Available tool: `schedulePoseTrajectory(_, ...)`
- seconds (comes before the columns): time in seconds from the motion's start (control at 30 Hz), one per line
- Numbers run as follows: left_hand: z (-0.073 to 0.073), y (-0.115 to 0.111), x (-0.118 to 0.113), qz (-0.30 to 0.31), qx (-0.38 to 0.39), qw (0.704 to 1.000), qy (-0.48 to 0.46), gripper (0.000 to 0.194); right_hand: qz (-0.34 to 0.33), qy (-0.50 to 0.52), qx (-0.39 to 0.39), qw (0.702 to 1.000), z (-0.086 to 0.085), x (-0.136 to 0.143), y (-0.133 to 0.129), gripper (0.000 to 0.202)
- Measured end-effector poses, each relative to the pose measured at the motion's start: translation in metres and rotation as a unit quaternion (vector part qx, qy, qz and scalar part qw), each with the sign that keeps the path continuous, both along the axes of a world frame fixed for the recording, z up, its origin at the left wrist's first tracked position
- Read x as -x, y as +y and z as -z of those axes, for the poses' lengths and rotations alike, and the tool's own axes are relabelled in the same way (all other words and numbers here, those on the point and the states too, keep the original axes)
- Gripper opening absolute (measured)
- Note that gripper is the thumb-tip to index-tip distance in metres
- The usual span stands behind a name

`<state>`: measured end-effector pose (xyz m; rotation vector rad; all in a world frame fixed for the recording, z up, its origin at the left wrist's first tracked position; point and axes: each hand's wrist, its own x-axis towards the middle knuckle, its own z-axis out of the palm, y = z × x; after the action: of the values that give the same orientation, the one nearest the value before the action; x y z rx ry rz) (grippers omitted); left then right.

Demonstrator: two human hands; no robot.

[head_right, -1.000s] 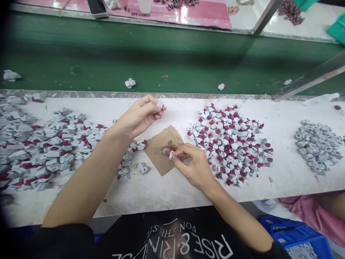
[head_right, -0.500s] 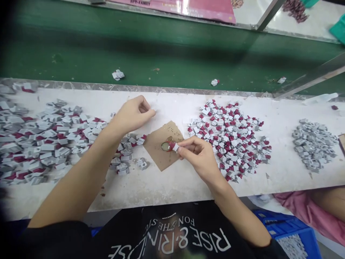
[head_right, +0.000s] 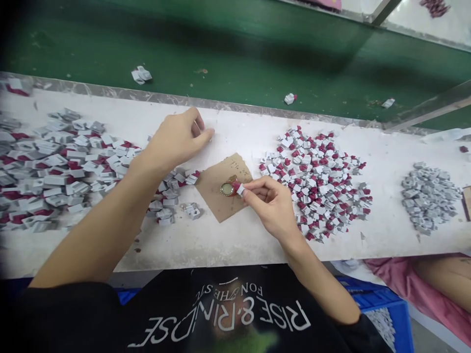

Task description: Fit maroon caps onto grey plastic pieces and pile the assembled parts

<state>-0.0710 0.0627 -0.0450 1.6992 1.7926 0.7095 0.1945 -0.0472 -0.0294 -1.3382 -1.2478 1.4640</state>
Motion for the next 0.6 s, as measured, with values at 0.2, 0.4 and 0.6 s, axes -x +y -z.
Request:
schedulePoseTrajectory(0.2, -0.007, -0.011, 0.001, 0.049, 0.038, 0.996, -0.061, 0.004, -0.049, -0.122, -0.129, 0.983, -0.007, 0.007, -0.008, 0.009)
schedulePoseTrajectory(0.4, 0.002, -0.013, 0.007, 0.106, 0.023, 0.994, -0.032, 0.024, -0.073, -0.158, -0.189, 0.966, -0.009, 0.007, -0.008, 0.014)
schedulePoseTrajectory(0.6, 0.009, -0.015, 0.003, 0.139, -0.019, 0.99, 0.006, 0.028, -0.076, -0.166, -0.2, 0.963, -0.011, 0.004, -0.008, 0.015)
